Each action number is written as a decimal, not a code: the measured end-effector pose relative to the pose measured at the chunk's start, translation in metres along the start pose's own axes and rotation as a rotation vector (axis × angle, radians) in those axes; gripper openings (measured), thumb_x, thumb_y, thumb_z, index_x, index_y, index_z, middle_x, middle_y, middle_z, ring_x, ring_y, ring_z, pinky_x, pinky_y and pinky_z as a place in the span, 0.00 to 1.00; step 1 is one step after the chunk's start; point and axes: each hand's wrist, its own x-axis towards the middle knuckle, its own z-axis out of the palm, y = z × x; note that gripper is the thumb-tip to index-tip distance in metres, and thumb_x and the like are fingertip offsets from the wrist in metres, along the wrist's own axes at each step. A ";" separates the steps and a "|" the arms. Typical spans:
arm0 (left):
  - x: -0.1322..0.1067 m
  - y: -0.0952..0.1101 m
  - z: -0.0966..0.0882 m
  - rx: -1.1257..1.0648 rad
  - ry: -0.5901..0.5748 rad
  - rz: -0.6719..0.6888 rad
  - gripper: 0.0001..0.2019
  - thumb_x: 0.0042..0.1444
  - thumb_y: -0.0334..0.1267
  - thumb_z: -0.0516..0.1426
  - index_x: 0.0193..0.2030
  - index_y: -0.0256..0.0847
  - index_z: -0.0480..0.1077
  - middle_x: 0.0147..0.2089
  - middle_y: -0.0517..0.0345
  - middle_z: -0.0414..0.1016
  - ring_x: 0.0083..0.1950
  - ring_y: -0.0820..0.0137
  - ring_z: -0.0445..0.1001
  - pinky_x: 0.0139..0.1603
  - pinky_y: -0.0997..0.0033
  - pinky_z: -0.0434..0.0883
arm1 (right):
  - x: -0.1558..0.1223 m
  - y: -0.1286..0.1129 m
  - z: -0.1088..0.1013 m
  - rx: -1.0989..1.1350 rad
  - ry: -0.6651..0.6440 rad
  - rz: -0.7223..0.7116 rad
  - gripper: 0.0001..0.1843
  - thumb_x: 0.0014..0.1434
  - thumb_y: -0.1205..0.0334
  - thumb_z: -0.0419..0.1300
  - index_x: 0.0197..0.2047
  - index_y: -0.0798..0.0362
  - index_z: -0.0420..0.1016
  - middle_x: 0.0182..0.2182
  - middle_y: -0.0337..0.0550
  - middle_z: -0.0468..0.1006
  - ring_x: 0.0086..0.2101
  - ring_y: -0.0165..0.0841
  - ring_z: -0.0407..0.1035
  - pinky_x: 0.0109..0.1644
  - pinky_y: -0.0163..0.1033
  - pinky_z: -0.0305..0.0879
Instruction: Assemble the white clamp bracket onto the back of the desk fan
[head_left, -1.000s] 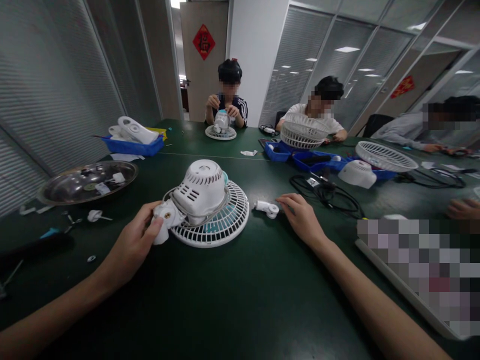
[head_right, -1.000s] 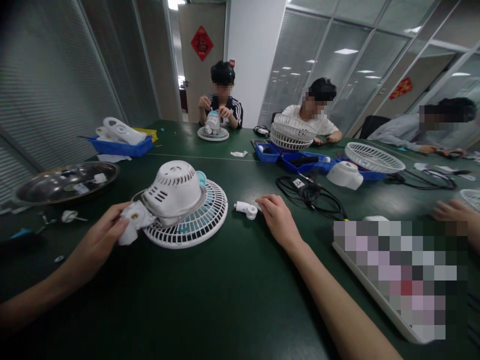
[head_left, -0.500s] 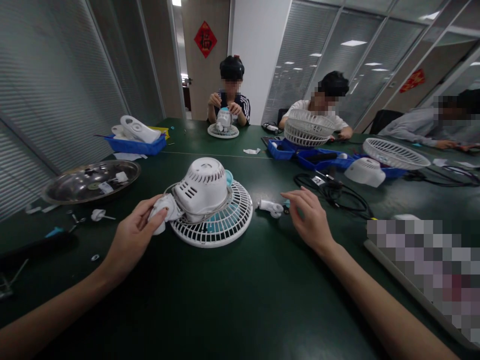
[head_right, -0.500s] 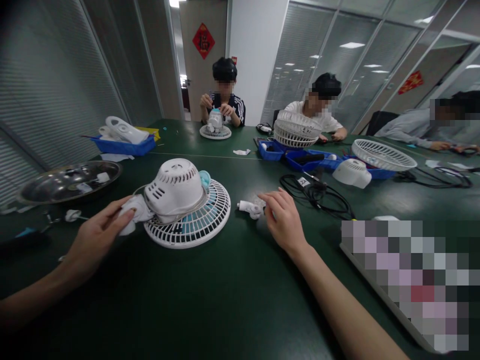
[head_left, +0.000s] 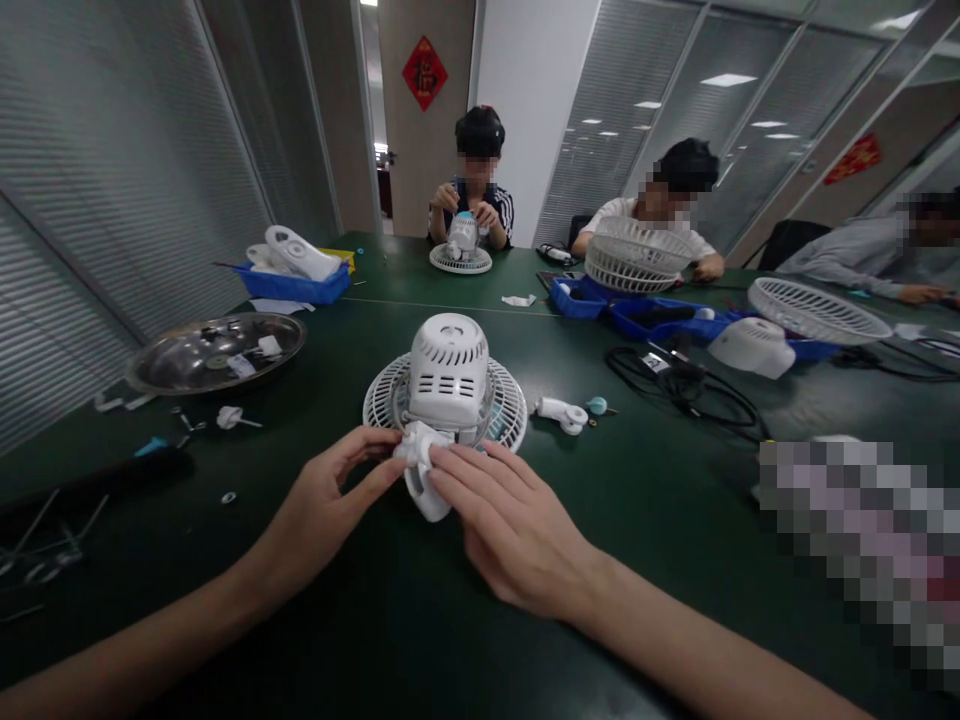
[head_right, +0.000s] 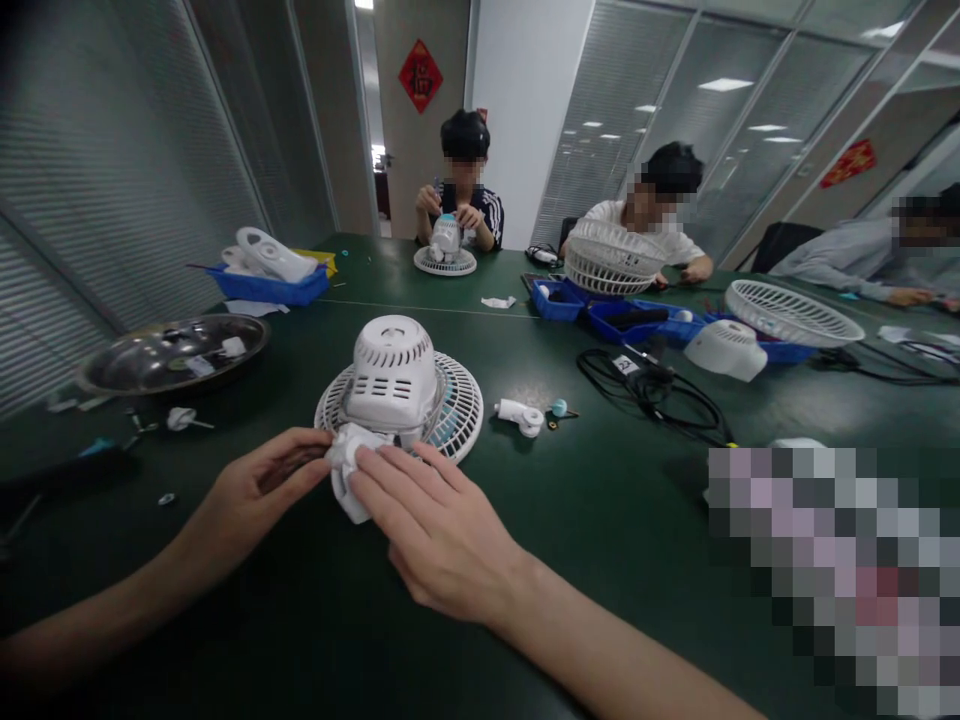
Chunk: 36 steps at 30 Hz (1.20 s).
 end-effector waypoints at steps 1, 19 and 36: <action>0.000 0.002 0.001 -0.025 -0.010 -0.030 0.17 0.53 0.48 0.58 0.45 0.40 0.72 0.46 0.52 0.77 0.49 0.61 0.75 0.51 0.65 0.72 | 0.001 -0.002 0.002 0.051 0.002 0.030 0.31 0.58 0.71 0.49 0.65 0.62 0.54 0.64 0.51 0.58 0.64 0.35 0.50 0.67 0.49 0.51; -0.013 -0.005 -0.007 0.173 0.086 0.170 0.17 0.55 0.41 0.59 0.51 0.44 0.64 0.51 0.53 0.70 0.50 0.64 0.70 0.53 0.63 0.69 | 0.007 0.005 0.016 0.184 -0.034 0.046 0.32 0.58 0.73 0.49 0.66 0.60 0.52 0.66 0.55 0.52 0.65 0.38 0.47 0.63 0.48 0.59; -0.004 -0.017 -0.005 -0.124 0.124 0.025 0.22 0.48 0.37 0.65 0.49 0.46 0.65 0.49 0.59 0.72 0.49 0.70 0.73 0.50 0.74 0.73 | 0.021 0.026 0.029 0.105 0.100 -0.085 0.25 0.59 0.76 0.50 0.61 0.62 0.61 0.59 0.60 0.64 0.61 0.39 0.56 0.59 0.46 0.63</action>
